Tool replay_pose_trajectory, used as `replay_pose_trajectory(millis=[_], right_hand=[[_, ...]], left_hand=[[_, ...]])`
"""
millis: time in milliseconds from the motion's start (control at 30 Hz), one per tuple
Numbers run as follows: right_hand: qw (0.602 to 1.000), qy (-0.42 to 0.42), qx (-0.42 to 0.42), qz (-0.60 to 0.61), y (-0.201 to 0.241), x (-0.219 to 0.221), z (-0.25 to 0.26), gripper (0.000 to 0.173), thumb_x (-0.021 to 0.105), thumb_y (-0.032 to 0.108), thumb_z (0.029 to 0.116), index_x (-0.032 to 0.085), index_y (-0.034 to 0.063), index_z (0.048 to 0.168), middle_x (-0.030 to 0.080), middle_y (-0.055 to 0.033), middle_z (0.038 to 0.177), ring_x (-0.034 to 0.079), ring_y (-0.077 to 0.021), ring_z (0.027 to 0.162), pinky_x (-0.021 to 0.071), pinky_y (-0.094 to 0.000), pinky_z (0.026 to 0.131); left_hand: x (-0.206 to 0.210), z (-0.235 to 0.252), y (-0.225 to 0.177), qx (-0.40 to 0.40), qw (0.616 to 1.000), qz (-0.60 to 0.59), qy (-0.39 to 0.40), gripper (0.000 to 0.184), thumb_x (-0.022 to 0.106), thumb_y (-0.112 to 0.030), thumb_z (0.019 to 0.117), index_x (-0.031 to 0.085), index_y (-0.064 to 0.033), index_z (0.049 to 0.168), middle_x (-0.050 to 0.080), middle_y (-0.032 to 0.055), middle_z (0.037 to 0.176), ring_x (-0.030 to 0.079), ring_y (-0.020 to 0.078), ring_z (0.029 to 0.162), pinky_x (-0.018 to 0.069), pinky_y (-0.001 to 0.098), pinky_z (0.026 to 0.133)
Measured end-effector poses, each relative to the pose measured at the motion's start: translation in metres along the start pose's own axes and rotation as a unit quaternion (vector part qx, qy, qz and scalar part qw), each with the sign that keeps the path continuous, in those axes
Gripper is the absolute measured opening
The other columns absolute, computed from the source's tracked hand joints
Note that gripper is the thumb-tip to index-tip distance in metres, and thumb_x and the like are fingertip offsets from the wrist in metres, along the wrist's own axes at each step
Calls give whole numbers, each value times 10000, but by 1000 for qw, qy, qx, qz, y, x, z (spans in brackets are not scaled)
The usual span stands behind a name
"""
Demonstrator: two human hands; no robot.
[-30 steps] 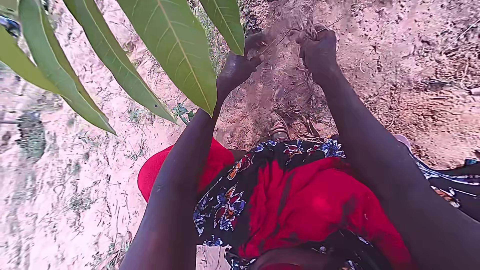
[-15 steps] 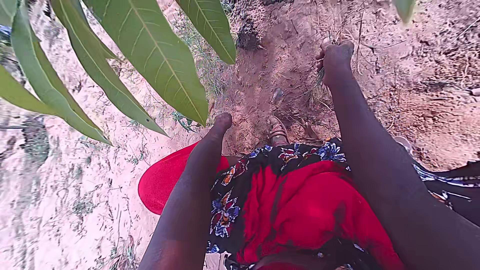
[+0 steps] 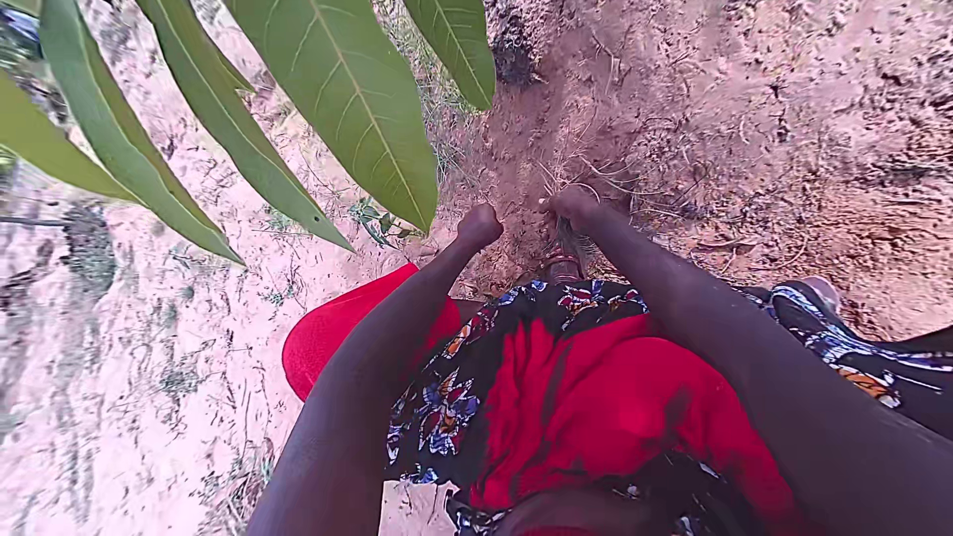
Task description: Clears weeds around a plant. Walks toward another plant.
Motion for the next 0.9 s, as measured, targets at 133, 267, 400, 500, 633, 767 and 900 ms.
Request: replay_pose_trajectory(millis=[133, 267, 400, 500, 633, 767, 900], right_hand=[[990, 65, 31, 117, -4, 19, -3, 258, 429, 235, 1103, 591, 44, 1164, 646, -85, 858, 636, -182, 665, 553, -350, 610], [977, 8, 16, 211, -5, 18, 3, 207, 540, 201, 1052, 604, 43, 1169, 622, -99, 925, 607, -189, 715, 537, -357, 621], [952, -71, -26, 298, 3, -9, 3, 224, 475, 218, 1100, 595, 29, 1104, 639, -65, 797, 630, -158, 635, 569, -332, 616], [946, -141, -70, 283, 21, -43, -1, 206, 435, 259, 1121, 521, 71, 1107, 496, -6, 745, 506, -100, 542, 506, -270, 536], [943, -253, -97, 195, 28, -88, 3, 243, 494, 319, 1083, 595, 105, 1137, 464, 17, 774, 433, -85, 546, 404, -250, 501], [952, -239, -82, 172, 26, -101, 3, 274, 499, 335, 1089, 615, 99, 1167, 514, 13, 800, 480, -82, 569, 441, -254, 521], [960, -233, -69, 143, 21, -87, 8, 312, 513, 330, 1085, 583, 67, 1238, 537, -22, 868, 517, -109, 626, 470, -283, 571]], left_hand=[[-5, -11, -38, 114, 991, -43, -54, 338, 466, -210, 1076, 680, 34, 1170, 671, 262, 1224, 628, 422, 1207, 482, 641, 992], [6, 2, -43, 183, 970, -124, -99, 294, 601, -165, 1010, 584, 47, 1214, 693, 258, 1101, 689, 414, 1059, 535, 605, 930], [13, 26, -21, 86, 956, -278, -40, 366, 468, -286, 1100, 587, 24, 1254, 692, 208, 1040, 708, 299, 880, 577, 484, 820], [28, 45, -3, -64, 934, -352, 23, 432, 438, -348, 1090, 589, 4, 1289, 663, 195, 1069, 660, 262, 790, 563, 439, 734], [42, 57, -8, -66, 946, -312, 56, 428, 621, -336, 1023, 606, 27, 1249, 677, 191, 1080, 695, 254, 856, 594, 429, 786], [38, 60, -11, -78, 960, -260, 64, 263, 593, -63, 975, 607, 37, 1218, 722, 169, 1063, 741, 222, 864, 617, 387, 782], [32, 61, -9, -47, 976, -199, 73, 241, 550, -82, 1004, 633, 53, 1185, 708, 184, 1085, 726, 237, 877, 603, 404, 809]])
Point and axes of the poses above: each hand's wrist, its own z-axis towards the middle knuckle, its own x-axis out of the palm, y = z × x, the point moved 2 cm from there along z, towards the middle knuckle
